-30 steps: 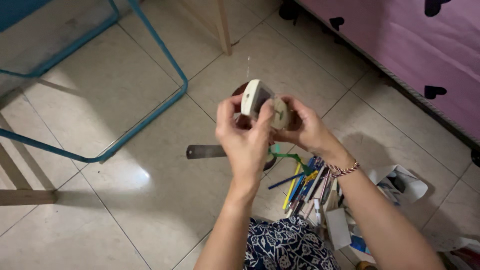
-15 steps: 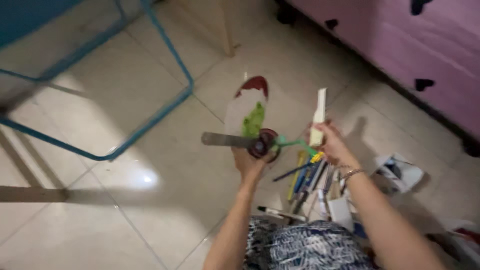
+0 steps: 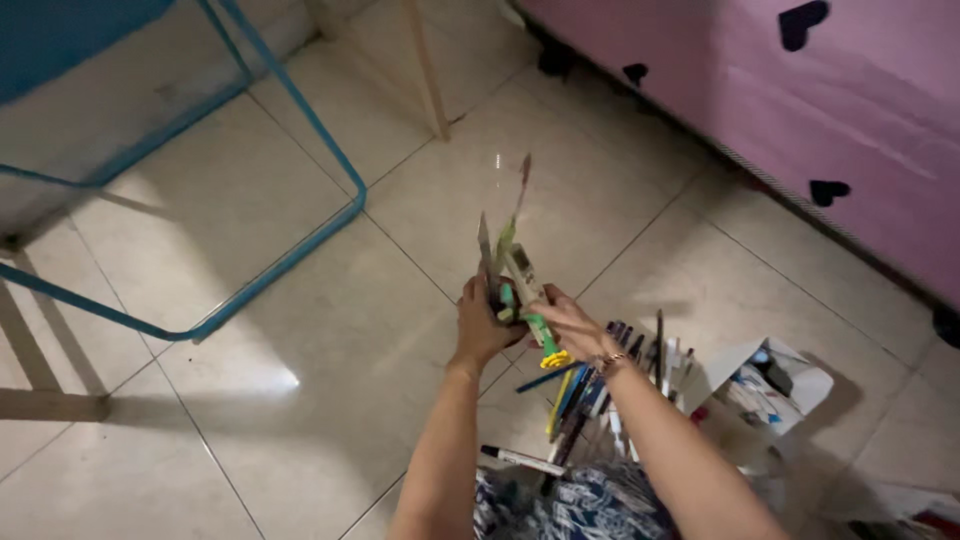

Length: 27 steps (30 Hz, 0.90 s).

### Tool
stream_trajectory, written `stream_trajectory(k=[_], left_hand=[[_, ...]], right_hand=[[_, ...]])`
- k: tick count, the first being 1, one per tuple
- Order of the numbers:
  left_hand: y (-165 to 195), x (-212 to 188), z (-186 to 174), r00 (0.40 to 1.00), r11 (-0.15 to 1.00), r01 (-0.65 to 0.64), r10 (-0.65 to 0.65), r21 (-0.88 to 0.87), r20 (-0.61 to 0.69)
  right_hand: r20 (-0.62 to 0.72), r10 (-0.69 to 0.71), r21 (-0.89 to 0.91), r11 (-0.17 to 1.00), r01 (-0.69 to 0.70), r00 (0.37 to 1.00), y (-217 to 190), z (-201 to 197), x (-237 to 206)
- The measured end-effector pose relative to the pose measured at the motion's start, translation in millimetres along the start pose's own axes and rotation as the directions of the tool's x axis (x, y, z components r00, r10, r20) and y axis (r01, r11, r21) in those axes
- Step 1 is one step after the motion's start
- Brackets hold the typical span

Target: The person sits on the bedroom floor and sorts pens, markers and small stationery items into a white desk organizer, placing items one at a time into its compartments. They then carry the filled organizer to a wall shelf, set it down, and arrange boxes and a yellow case on the bed.

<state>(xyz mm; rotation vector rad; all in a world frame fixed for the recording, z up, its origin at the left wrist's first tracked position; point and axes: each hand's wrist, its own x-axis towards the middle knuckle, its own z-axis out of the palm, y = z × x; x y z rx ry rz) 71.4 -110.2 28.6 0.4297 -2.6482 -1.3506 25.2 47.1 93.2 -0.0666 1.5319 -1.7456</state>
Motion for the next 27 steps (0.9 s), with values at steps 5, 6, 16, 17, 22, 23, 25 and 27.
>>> stream_trajectory(k=[5, 6, 16, 17, 22, 23, 25, 27], left_hand=[[-6.9, -14.9, -14.8, 0.996, 0.873, -0.073, 0.088, -0.482, 0.008], [-8.5, -17.2, -18.1, 0.993, 0.789, -0.092, 0.119, -0.607, 0.004], [6.3, -33.1, -12.2, 0.950, 0.924, -0.225, 0.138, -0.308, -0.281], [12.2, -33.7, -19.8, 0.958, 0.925, -0.205, 0.122, -0.321, -0.259], [78.3, -52.9, -94.3, 0.977, 0.944, -0.185, 0.146, -0.274, -0.157], [100.2, -53.7, -115.2, 0.962, 0.928, -0.248, 0.203, -0.277, -0.181], [149.1, -50.1, -162.7, 0.941, 0.919, -0.315, 0.271, -0.238, -0.201], [203.7, -50.6, -211.5, 0.941, 0.936, -0.308, 0.273, -0.170, -0.198]], right_hand=[[-0.043, 0.141, 0.080, 0.987, -0.137, 0.989, 3.7, -2.6, -16.3], [-0.051, 0.121, 0.062, 0.991, -0.118, 0.991, 2.1, -2.2, -18.2], [-0.001, -0.044, 0.234, 0.971, 0.044, 0.999, -4.5, 24.5, -28.5], [-0.017, -0.035, 0.244, 0.969, 0.038, 0.999, -6.8, 27.3, -33.4], [0.043, -0.143, 0.411, 0.905, 0.113, 0.989, -44.6, 38.9, -68.7], [0.065, -0.186, 0.438, 0.888, 0.140, 0.980, -59.9, 43.1, -78.1], [0.002, -0.166, 0.472, 0.869, 0.145, 0.986, -98.9, 53.8, -98.3], [-0.055, -0.179, 0.451, 0.873, 0.185, 0.982, -147.5, 68.4, -120.6]])
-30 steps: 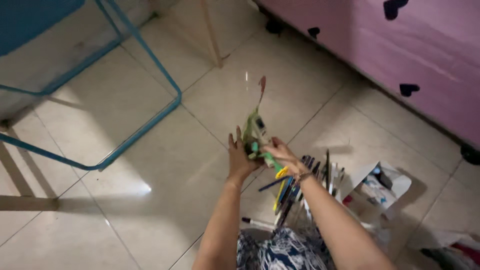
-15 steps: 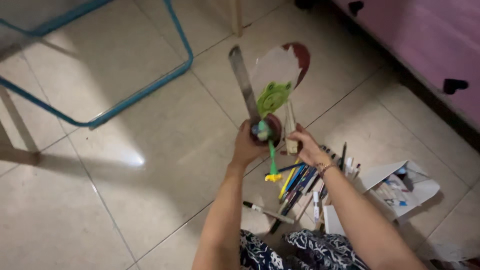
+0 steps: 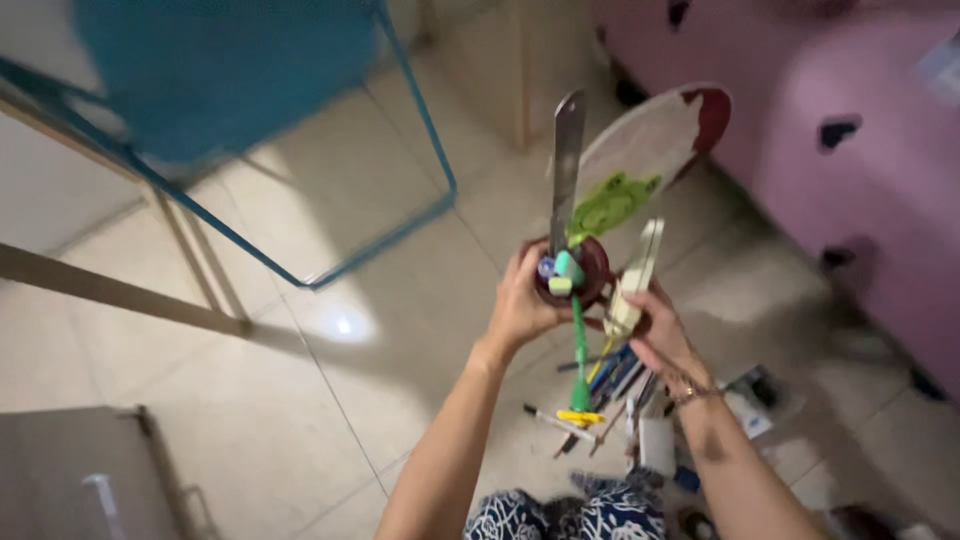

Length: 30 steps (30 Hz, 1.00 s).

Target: The person sits on the bedroom floor and sorts pens, markers and small stationery items into a white desk organizer, placing items one at a time into its compartments. They then carry the filled organizer to a wall shelf, set it down, and arrange boxes and a yellow case on the bed.

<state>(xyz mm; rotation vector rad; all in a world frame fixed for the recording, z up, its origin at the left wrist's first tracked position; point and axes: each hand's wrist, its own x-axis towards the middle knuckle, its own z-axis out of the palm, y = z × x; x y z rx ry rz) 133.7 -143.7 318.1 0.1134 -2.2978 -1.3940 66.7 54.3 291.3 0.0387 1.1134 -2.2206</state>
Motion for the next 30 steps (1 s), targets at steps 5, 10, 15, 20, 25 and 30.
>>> stream_trajectory(k=[5, 10, 15, 20, 25, 30], left_hand=[[163.5, 73.3, -88.6, 0.993, 0.996, 0.091, -0.090, 0.021, -0.074], [317.1, 169.8, -186.3, 0.994, 0.998, 0.064, -0.062, 0.020, -0.085], [393.7, 277.1, -280.8, 0.987, 1.000, -0.025, 0.024, -0.003, -0.156], [401.8, 376.8, -358.1, 0.984, 0.991, -0.123, 0.114, -0.058, -0.137], [407.1, 463.5, -427.3, 0.980, 0.966, -0.187, 0.171, -0.181, -0.100], [398.1, 555.9, -480.2, 0.996, 0.998, -0.055, 0.053, -0.031, -0.075]], right_hand=[[0.039, -0.048, -0.130, 0.990, 0.053, 0.998, -132.6, 118.8, -40.1], [-0.001, -0.059, -0.333, 0.941, 0.055, 0.998, -288.0, 260.5, -59.7], [0.076, -0.244, -0.457, 0.853, 0.252, 0.967, -396.1, 397.0, -25.6], [0.112, -0.259, -0.401, 0.871, 0.282, 0.959, -445.5, 512.3, 37.4], [0.297, -0.283, -0.302, 0.878, 0.371, 0.912, -477.8, 598.8, 94.9], [0.343, -0.191, -0.308, 0.902, 0.302, 0.920, -509.0, 645.7, 177.3]])
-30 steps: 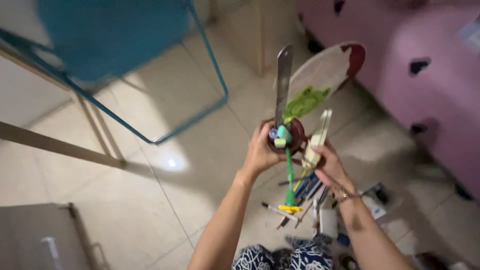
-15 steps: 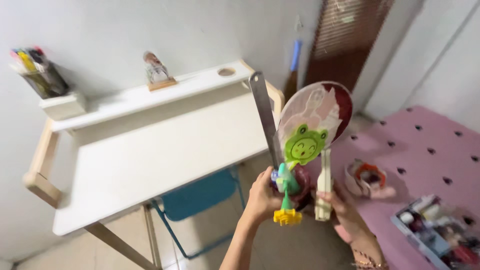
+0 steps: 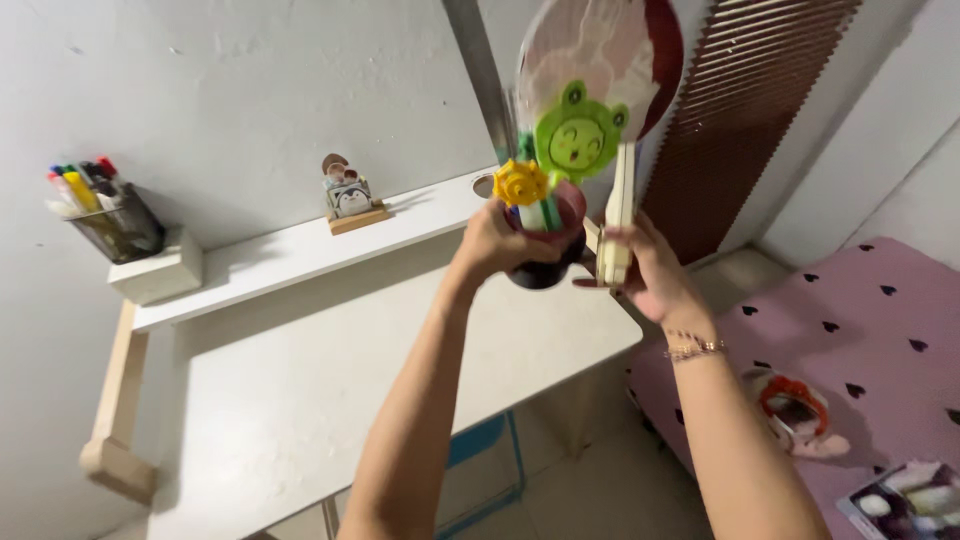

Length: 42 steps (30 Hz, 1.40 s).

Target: The person sits on the bedroom floor and sorts pens, markers and small stationery items into a white desk organizer, placing items one at a time into its compartments. They then carry the filled organizer to a wall shelf, set it down, and arrange boxes and a yellow case on the bed.

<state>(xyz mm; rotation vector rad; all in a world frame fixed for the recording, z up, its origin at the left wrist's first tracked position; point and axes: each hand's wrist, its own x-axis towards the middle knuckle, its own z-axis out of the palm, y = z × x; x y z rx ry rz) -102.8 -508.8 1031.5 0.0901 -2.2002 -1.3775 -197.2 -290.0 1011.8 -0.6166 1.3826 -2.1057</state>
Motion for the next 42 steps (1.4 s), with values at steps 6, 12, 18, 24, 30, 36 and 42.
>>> stream_trajectory(k=[6, 12, 18, 24, 30, 36, 42], left_hand=[[-73.0, 113.1, -17.8, 0.994, 0.990, -0.105, 0.106, -0.091, 0.001], [-163.6, 221.2, -24.2, 0.999, 1.000, 0.001, -0.002, 0.020, 0.042], [-241.2, 272.0, -41.7, 0.992, 0.989, 0.045, -0.028, -0.138, 0.124], [-292.3, 294.7, -34.3, 0.977, 0.987, 0.117, -0.094, -0.109, 0.193], [-310.7, 284.9, -29.9, 0.984, 0.975, 0.138, -0.156, 0.173, 0.091], [-308.6, 282.1, -25.8, 0.965, 0.971, 0.232, -0.236, 0.049, 0.113], [-351.9, 269.7, -10.3, 0.983, 0.988, 0.156, -0.157, 0.015, 0.100]], right_hand=[[0.330, -0.263, 0.177, 0.961, 0.214, 0.907, 8.9, -31.3, 169.6], [0.278, -0.052, 0.010, 0.999, 0.051, 0.959, 26.8, -40.7, 315.0], [0.329, -0.046, 0.019, 0.999, 0.042, 0.943, 48.5, -50.1, 388.3], [0.259, 0.085, -0.136, 0.989, -0.050, 0.962, 61.1, -58.8, 417.7], [0.338, 0.026, -0.360, 0.927, 0.103, 0.941, 90.4, -64.6, 432.4], [0.361, -0.058, -0.501, 0.830, 0.246, 0.931, 100.3, -69.5, 430.8], [0.373, 0.092, -0.561, 0.815, 0.145, 0.923, 106.9, -61.0, 427.5]])
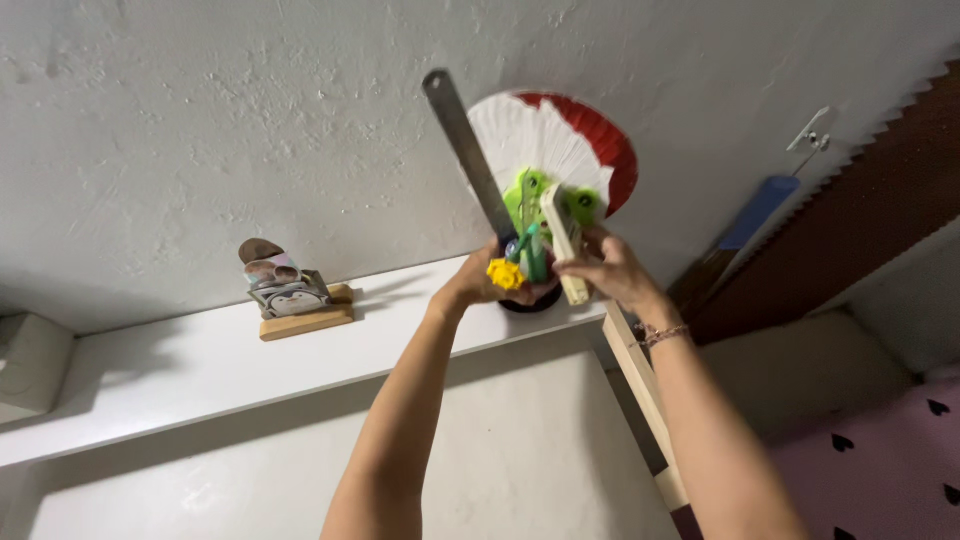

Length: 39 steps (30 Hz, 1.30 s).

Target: The person sits on the bedroom floor and sorts pens, markers and small stationery items into a white desk organizer, placing items one at a time into its compartments. They then carry the filled organizer to a wall shelf, set it down, and arrange boxes and a yellow case on the bed.

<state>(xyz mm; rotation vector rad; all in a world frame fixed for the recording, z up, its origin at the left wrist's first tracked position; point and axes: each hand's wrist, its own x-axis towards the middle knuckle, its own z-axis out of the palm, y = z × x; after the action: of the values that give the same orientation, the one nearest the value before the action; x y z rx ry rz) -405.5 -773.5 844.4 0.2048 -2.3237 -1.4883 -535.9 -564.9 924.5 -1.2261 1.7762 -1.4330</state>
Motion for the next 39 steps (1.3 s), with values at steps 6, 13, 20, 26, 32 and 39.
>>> stream_trajectory(k=[6, 13, 20, 26, 32, 39], left_hand=[[-16.7, -15.2, 11.3, 0.972, 0.951, -0.174, 0.208, 0.255, -0.114], [-14.5, -28.8, 17.0, 0.962, 0.952, -0.053, 0.129, 0.302, -0.240], [0.6, -41.6, 35.9, 0.878, 0.983, -0.064, 0.136, 0.170, -0.459], [34.1, -48.7, 31.2, 0.903, 0.900, -0.313, 0.182, -0.305, -0.389], [21.5, -40.2, 38.4, 0.914, 0.961, -0.114, 0.002, -0.252, -0.407], [25.1, -40.4, 54.4, 0.920, 0.882, -0.123, -0.071, -0.456, -0.385]], right_hand=[[-0.009, -0.155, -0.113, 0.982, 0.153, 0.988, 28.3, 18.0, -20.2], [-0.397, 0.124, 0.282, 0.959, -0.008, 0.909, 72.9, 17.7, -70.6], [-0.614, 0.297, -0.232, 0.818, -0.527, 0.732, 65.4, 8.4, -33.5], [-0.600, 0.210, -0.492, 0.664, -0.563, 0.772, 43.8, 26.3, -6.7], [-0.455, 0.203, -0.641, 0.601, -0.477, 0.867, 44.7, 23.2, 9.2], [-0.413, 0.135, 0.310, 0.951, 0.000, 0.901, 16.9, -16.0, 31.0]])
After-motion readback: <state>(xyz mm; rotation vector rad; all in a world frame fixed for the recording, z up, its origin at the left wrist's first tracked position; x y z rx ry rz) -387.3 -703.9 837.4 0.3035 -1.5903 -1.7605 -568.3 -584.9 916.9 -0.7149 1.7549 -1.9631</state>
